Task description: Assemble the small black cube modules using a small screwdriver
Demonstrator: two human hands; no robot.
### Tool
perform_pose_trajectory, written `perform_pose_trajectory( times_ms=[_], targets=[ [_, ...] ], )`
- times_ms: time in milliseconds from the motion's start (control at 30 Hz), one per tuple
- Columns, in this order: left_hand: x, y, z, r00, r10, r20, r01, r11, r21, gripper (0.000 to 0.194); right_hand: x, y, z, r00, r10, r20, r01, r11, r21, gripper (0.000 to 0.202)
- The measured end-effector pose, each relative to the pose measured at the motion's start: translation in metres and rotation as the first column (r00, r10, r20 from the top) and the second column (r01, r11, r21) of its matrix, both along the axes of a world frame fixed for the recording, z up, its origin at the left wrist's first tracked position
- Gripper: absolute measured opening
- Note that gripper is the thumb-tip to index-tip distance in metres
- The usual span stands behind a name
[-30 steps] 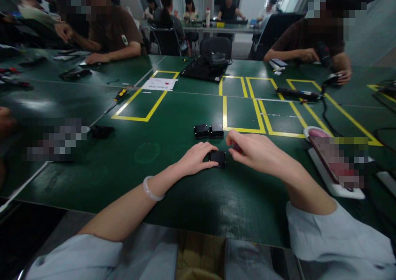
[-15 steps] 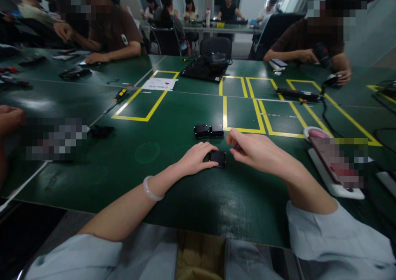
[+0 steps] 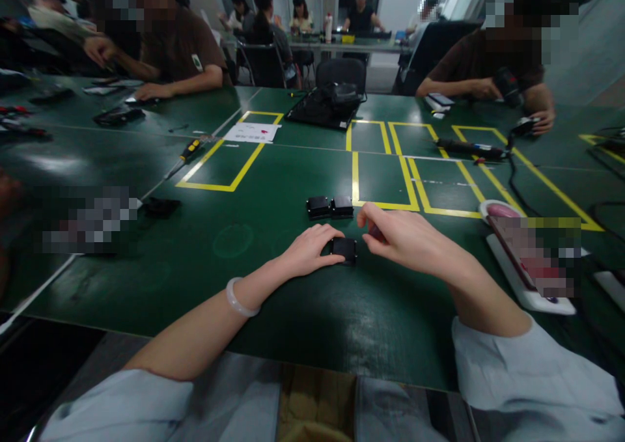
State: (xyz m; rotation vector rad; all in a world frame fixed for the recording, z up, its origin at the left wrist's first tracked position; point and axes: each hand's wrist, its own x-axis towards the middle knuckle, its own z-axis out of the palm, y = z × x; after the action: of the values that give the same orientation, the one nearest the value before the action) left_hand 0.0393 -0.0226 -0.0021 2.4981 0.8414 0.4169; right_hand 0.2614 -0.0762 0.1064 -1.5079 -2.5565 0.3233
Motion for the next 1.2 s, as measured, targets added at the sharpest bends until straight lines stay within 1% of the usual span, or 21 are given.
perform_pose_trajectory(
  times_ms=[167,333,433,633,733,867,933,1000,1133,1200],
  targets=[
    [0.0002,0.0006,-0.001,1.0,0.005,-0.004,-0.005,1.0,0.011,0.04,-0.001,-0.0002,-0.0001,1.0,0.0,-0.012,0.0,1.0,0.006,0.016],
    [0.0005,0.0007,-0.0023,1.0,0.002,-0.009,-0.002,1.0,0.014,0.041,-0.0007,0.0002,-0.0004,0.998,-0.026,0.052,0.024,0.999,0.029,0.014],
    [-0.0002,0.0001,-0.0013,1.0,0.0,-0.008,0.0,1.0,0.012,0.039,0.0013,-0.0001,0.0005,0.999,0.006,0.052,-0.006,1.0,0.007,0.01],
    [-0.0006,0.0006,-0.0015,1.0,0.007,-0.011,-0.007,1.0,0.006,0.039,0.0011,-0.0018,0.0028,1.0,0.024,-0.006,-0.024,0.999,-0.038,0.017],
    [0.0002,0.0012,-0.0029,1.0,0.004,-0.005,-0.003,1.0,0.014,0.039,-0.0007,-0.0017,0.0016,1.0,0.009,-0.01,-0.009,1.0,-0.011,0.014],
    [0.0009,0.0011,-0.0028,1.0,0.002,-0.009,-0.002,1.0,0.024,0.04,-0.0013,-0.0003,-0.0012,0.999,-0.023,0.04,0.022,0.999,0.025,0.018],
    [0.0009,0.0006,-0.0019,1.0,0.005,-0.012,-0.005,1.0,0.022,0.04,-0.0006,0.0003,-0.002,0.998,-0.027,0.054,0.026,0.999,0.026,0.014],
    [0.0008,0.0001,-0.0009,1.0,0.003,-0.013,-0.003,1.0,0.02,0.039,0.0004,0.0004,-0.0022,0.999,-0.015,0.039,0.014,1.0,0.024,0.012],
    [0.0002,-0.0002,-0.0006,1.0,0.003,-0.011,-0.003,1.0,0.021,0.038,0.001,-0.0005,-0.0009,1.0,0.013,-0.005,-0.013,1.0,0.005,0.02],
    [-0.0001,0.0002,-0.0015,1.0,0.003,-0.008,-0.003,1.0,0.023,0.039,0.0004,-0.001,-0.0004,1.0,0.023,-0.021,-0.023,1.0,-0.004,0.02]
  ],
)
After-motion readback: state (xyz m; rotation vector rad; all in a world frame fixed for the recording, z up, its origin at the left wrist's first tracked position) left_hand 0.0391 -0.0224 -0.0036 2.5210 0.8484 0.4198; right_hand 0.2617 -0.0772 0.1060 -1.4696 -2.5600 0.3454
